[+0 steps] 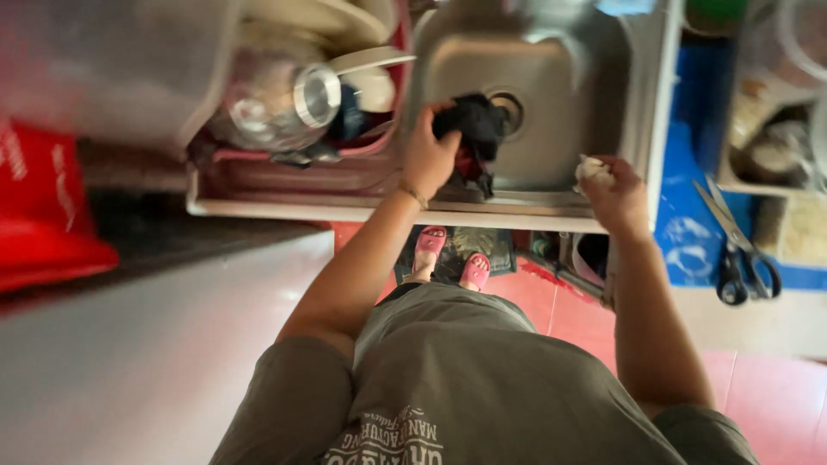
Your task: Washing small metal bowls in a sink, wiping down the surrounding area, and then preparing food by scooping ingredients into a container.
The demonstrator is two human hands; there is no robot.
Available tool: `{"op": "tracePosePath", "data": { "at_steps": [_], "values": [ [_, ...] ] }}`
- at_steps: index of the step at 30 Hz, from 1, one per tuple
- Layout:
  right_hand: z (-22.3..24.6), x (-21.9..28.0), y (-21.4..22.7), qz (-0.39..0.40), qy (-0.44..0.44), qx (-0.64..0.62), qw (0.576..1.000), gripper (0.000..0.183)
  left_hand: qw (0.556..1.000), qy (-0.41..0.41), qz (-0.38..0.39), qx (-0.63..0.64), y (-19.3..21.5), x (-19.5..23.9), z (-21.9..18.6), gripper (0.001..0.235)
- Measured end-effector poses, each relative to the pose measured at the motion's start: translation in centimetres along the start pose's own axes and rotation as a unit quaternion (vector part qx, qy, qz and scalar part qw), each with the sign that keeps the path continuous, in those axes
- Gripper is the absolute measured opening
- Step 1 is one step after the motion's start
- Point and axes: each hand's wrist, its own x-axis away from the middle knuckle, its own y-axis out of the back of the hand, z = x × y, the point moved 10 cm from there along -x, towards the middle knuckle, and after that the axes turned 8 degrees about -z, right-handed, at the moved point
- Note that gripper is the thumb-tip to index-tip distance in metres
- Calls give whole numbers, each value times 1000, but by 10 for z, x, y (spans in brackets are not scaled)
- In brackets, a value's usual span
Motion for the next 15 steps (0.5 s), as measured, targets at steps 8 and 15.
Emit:
{"op": "tracePosePath", "data": {
  "at_steps": [8, 15],
  "values": [
    [32, 65, 50, -142, 131, -101, 976, 44, 993, -107, -41, 10, -94, -82, -41, 51],
    [36, 82, 74, -161, 167, -148, 961, 47, 980, -35, 33, -194, -130, -120, -47, 62]
  ]
}}
